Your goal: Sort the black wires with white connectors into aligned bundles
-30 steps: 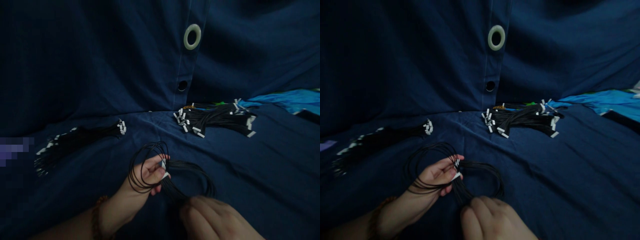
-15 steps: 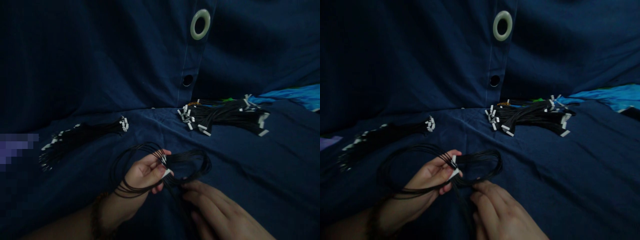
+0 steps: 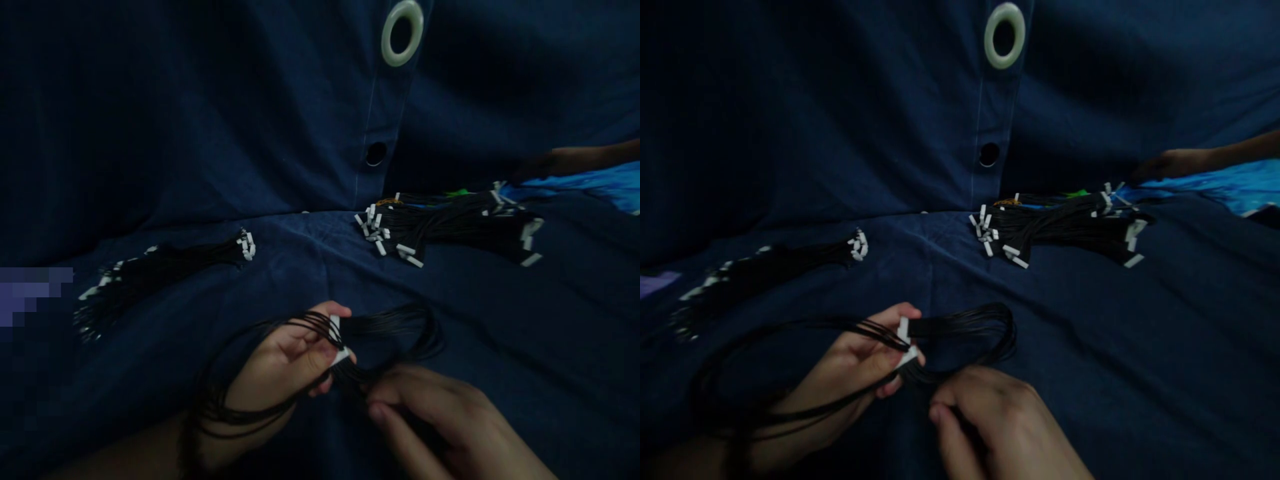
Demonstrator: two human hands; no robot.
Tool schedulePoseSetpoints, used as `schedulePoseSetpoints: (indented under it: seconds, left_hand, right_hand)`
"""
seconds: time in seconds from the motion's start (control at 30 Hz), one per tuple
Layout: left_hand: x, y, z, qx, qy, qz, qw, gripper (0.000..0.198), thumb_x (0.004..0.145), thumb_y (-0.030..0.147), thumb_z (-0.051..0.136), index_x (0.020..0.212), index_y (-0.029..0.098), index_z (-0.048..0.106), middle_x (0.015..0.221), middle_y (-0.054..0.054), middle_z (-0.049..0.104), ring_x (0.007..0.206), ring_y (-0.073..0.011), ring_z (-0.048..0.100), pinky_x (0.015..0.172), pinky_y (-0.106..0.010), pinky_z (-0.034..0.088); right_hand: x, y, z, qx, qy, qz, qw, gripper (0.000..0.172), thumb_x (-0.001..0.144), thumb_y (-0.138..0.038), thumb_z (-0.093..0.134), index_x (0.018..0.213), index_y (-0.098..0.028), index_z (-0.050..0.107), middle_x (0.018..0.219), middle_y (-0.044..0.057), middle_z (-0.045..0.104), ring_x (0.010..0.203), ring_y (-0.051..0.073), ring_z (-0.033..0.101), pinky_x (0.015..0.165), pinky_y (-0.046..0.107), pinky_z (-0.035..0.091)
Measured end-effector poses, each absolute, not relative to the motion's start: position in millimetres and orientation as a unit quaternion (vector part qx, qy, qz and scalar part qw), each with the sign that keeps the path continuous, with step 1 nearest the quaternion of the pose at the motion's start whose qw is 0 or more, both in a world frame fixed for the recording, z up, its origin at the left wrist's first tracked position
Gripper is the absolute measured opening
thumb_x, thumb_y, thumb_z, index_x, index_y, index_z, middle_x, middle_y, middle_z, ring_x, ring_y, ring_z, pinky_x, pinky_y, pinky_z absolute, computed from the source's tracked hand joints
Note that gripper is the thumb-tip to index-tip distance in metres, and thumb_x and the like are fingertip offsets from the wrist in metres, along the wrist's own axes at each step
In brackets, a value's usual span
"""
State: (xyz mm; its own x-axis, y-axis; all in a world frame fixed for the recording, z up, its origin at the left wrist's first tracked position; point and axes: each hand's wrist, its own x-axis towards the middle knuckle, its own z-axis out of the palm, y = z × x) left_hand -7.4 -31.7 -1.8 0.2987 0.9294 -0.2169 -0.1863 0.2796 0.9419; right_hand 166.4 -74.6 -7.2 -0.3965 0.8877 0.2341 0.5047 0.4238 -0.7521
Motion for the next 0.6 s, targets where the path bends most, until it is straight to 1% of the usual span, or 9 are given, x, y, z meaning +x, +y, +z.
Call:
schedulePoseSetpoints:
  seconds: [0.07,0.13,0.2,0.27,0.33,0.4,0.47,0.5,0.6]
  left_hand:
    - [-6.5,-30.5,-4.1,0.448,0.436,0.410,0.664,0.032,0.064,0.020,0.070,0.096,0.020,0.065,0.064,-0.001,0.065,0.041,-0.0046,0.047,0.039,-0.015,0.034]
    - [-6.2,-26.8,-9.4,0.451,0.453,0.404,0.654,0.034,0.065,0.022,0.070,0.098,0.020,0.064,0.063,-0.001,0.064,0.040,-0.0048,0.048,0.038,-0.015,0.035]
    - [-6.4,-22.2,-16.1,0.453,0.455,0.390,0.659,0.043,0.062,0.029,0.072,0.103,0.017,0.062,0.061,-0.001,0.063,0.038,-0.0055,0.048,0.035,-0.015,0.033]
    - [-6.8,-19.5,-20.7,0.450,0.449,0.377,0.673,0.056,0.058,0.036,0.075,0.107,0.015,0.059,0.062,-0.002,0.062,0.035,-0.0056,0.047,0.031,-0.015,0.029]
    - [-6.9,-20.8,-20.8,0.432,0.450,0.386,0.680,0.057,0.058,0.037,0.075,0.108,0.015,0.058,0.063,-0.001,0.061,0.036,-0.0047,0.046,0.031,-0.015,0.028]
    - [-6.2,-25.3,-17.0,0.405,0.462,0.407,0.676,0.047,0.063,0.032,0.073,0.105,0.017,0.060,0.064,0.001,0.058,0.040,-0.0034,0.046,0.036,-0.013,0.031]
    - [-5.2,-29.5,-12.9,0.389,0.465,0.421,0.674,0.040,0.066,0.028,0.071,0.103,0.017,0.061,0.064,0.001,0.057,0.044,-0.0028,0.046,0.040,-0.013,0.032]
    - [-4.7,-30.4,-11.7,0.389,0.463,0.423,0.675,0.039,0.066,0.028,0.071,0.103,0.017,0.061,0.064,0.001,0.057,0.044,-0.0026,0.045,0.040,-0.013,0.032]
    - [-3.6,-28.1,-12.8,0.406,0.456,0.416,0.674,0.048,0.063,0.031,0.072,0.106,0.014,0.058,0.064,-0.002,0.061,0.038,-0.0029,0.044,0.035,-0.013,0.027]
  right_hand:
    - [165.9,-74.2,-6.7,-0.476,-0.757,0.330,0.302,0.014,0.081,-0.021,0.046,0.076,-0.023,0.059,0.071,-0.001,0.063,0.064,0.012,0.061,0.059,0.019,0.047]
    - [167.2,-73.6,-6.7,-0.502,-0.712,0.401,0.284,0.015,0.082,-0.028,0.045,0.077,-0.022,0.057,0.066,-0.001,0.060,0.059,0.012,0.058,0.055,0.021,0.045]
    - [171.4,-71.9,-4.5,-0.507,-0.613,0.543,0.269,0.018,0.083,-0.035,0.046,0.086,-0.021,0.057,0.058,-0.003,0.053,0.049,0.009,0.051,0.048,0.019,0.041]
    - [180.0,-68.8,2.7,-0.453,-0.488,0.707,0.238,0.024,0.081,-0.037,0.049,0.095,-0.020,0.057,0.052,-0.005,0.047,0.042,0.006,0.043,0.041,0.015,0.035]
    - [193.2,-65.1,15.2,-0.366,-0.404,0.806,0.231,0.022,0.079,-0.034,0.054,0.092,-0.018,0.061,0.050,-0.005,0.044,0.040,0.005,0.041,0.039,0.013,0.032]
    - [209.1,-61.3,29.8,-0.312,-0.372,0.817,0.311,0.015,0.074,-0.031,0.060,0.084,-0.021,0.066,0.050,-0.004,0.044,0.040,0.004,0.044,0.040,0.012,0.033]
    - [224.1,-57.7,41.9,-0.304,-0.370,0.775,0.413,0.013,0.066,-0.028,0.070,0.078,-0.025,0.067,0.051,-0.004,0.046,0.042,0.004,0.047,0.042,0.012,0.036]
    - [230.0,-56.1,45.8,-0.313,-0.382,0.748,0.444,0.014,0.064,-0.027,0.072,0.076,-0.026,0.067,0.052,-0.004,0.048,0.045,0.005,0.050,0.044,0.013,0.038]
    - [237.7,-51.8,46.8,-0.332,-0.469,0.686,0.447,0.014,0.064,-0.023,0.074,0.076,-0.026,0.068,0.063,-0.001,0.057,0.057,0.009,0.057,0.052,0.016,0.044]
